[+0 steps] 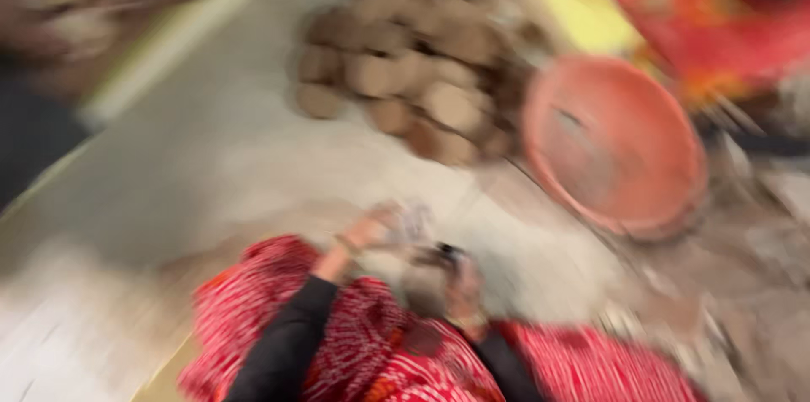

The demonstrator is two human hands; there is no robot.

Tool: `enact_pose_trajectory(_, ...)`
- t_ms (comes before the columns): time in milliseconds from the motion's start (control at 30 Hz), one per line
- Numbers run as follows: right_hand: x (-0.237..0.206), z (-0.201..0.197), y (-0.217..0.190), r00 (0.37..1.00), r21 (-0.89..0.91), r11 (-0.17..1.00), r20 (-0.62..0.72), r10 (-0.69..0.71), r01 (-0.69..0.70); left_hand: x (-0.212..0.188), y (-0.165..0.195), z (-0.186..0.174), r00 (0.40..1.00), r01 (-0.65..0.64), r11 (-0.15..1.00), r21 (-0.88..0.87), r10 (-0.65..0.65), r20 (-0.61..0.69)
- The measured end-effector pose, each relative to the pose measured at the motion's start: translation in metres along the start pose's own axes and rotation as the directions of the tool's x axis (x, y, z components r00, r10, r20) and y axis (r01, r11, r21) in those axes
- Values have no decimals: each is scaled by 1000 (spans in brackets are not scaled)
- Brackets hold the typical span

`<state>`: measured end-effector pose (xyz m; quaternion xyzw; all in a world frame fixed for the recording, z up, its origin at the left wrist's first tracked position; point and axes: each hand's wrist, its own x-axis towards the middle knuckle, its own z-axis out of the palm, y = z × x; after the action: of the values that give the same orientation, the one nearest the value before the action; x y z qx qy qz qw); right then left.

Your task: The person sits on the floor and repeatedly picks up small clay discs, then uses a small rectangular tool to smooth and shape the edges. Finished discs are placed into a nearby pile.

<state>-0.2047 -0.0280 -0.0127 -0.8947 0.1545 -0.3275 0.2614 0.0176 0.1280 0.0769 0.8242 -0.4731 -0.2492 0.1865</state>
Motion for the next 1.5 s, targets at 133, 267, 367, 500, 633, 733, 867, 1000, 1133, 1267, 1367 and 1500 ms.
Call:
enact_pose_trajectory(133, 13, -9, -22, 999, 119, 993, -53, -7, 13, 87, 43, -82, 849, -288, 952, -102, 205, -488)
enact_pose_trajectory(267, 27, -26, -49, 999, 181, 983, -49, -16, 25, 202, 122, -151, 639, -496, 868, -33, 338, -691)
enact_pose_trajectory(367, 30, -33, -52, 1000, 224, 974, -14, 9, -5, 235, 165, -151, 752, -407, 910, -81, 284, -595)
enact_pose_trajectory(500, 27, -27, -24, 996, 190, 978, 7, 92, -91, 181, 195, -94, 694, -562, 813, -156, 360, -624)
enact_pose_trajectory(633, 23, -6, -1, 996, 130, 989, 63, 67, -75, 83, 187, -54, 460, -888, 382, -258, 696, -551)
enact_pose_trajectory(733, 28, 4, 6, 996, 122, 991, 72, 45, -53, 28, 139, -38, 602, -794, 503, -343, 728, -327)
enact_pose_trajectory(867, 32, 4, 7, 997, 104, 994, 73, 30, -37, -10, 57, -1, 903, -421, 860, -288, 429, -39)
enact_pose_trajectory(1000, 28, 3, 3, 989, 102, 988, 105, 106, -117, -13, 17, 38, 945, 113, 990, 90, -135, 298)
enact_pose_trajectory(1133, 25, 7, -4, 984, 74, 983, 63, 165, -169, 2, 22, 53, 971, 40, 986, 161, -77, 228)
enact_pose_trajectory(1267, 26, 7, -6, 988, 64, 987, 63, 144, -148, 7, 30, 55, 967, 58, 950, 306, -130, 219)
enact_pose_trajectory(1367, 26, 7, -6, 1000, 26, 1000, 15, 8, -9, 6, 30, 56, 954, 72, 944, 321, -159, 253)
enact_pose_trajectory(1500, 26, 7, -7, 1000, 2, 1000, 19, 1, -1, 8, 30, 58, 950, 59, 941, 333, -155, 272)
